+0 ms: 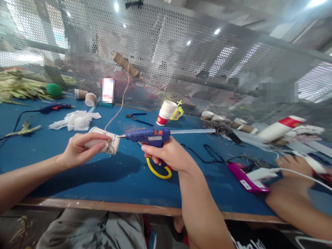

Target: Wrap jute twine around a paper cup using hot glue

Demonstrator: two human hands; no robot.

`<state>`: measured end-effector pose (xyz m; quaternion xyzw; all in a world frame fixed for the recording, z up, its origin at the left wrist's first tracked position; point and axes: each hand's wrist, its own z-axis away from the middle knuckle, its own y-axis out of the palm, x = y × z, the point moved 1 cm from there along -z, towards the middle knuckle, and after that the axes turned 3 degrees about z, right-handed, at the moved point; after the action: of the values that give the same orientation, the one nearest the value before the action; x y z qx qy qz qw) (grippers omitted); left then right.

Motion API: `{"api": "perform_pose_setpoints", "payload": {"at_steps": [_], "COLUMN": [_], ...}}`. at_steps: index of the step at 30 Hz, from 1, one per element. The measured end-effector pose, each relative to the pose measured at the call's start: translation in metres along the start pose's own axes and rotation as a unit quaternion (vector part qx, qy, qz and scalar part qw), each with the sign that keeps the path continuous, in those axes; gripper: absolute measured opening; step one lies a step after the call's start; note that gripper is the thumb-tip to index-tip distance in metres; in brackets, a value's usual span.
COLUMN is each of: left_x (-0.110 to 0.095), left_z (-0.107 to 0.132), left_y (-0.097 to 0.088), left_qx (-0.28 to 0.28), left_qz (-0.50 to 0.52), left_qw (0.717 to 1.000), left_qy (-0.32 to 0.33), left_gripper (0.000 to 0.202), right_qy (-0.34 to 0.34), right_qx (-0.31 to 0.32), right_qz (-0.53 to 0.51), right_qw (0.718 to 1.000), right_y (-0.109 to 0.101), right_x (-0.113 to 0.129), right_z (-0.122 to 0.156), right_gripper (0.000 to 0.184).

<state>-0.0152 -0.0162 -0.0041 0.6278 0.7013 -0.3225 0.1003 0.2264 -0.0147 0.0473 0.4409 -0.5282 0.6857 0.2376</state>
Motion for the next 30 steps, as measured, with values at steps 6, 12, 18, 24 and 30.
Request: {"api": "perform_pose_setpoints", "payload": {"at_steps": [6, 12, 18, 24, 30], "left_x": [0.002, 0.006, 0.007, 0.009, 0.011], "left_z": [0.000, 0.000, -0.002, 0.000, 0.001], "left_y": [0.000, -0.001, -0.001, 0.000, 0.001], "left_qx": [0.004, 0.001, -0.003, 0.007, 0.017], "left_qz": [-0.006, -0.011, -0.013, -0.011, -0.008], "left_qw": [1.000, 1.000, 1.000, 1.000, 0.999], "left_qy": [-0.008, -0.017, -0.011, -0.023, -0.029], "left_gripper": [0.017, 0.017, 0.016, 0.016, 0.017], "right_qy": [-0.013, 0.028, 0.134, 0.180, 0.195], "right_qx": [-0.019, -0.103, -0.199, -0.178, -0.228], "right_qz": [-0.063, -0.203, -0.156, -0.072, 0.098], "right_qw": [0.998, 0.973, 0.958, 0.965, 0.949], "right_y": [-0.003, -0.016, -0.027, -0.028, -0.030], "right_x": [-0.008, -0.026, -0.056, -0.081, -0.097], "right_z": [-0.008, -0.032, -0.070, -0.099, -0.113], "right_gripper": [0.021, 0.017, 0.015, 0.023, 0.033]}}
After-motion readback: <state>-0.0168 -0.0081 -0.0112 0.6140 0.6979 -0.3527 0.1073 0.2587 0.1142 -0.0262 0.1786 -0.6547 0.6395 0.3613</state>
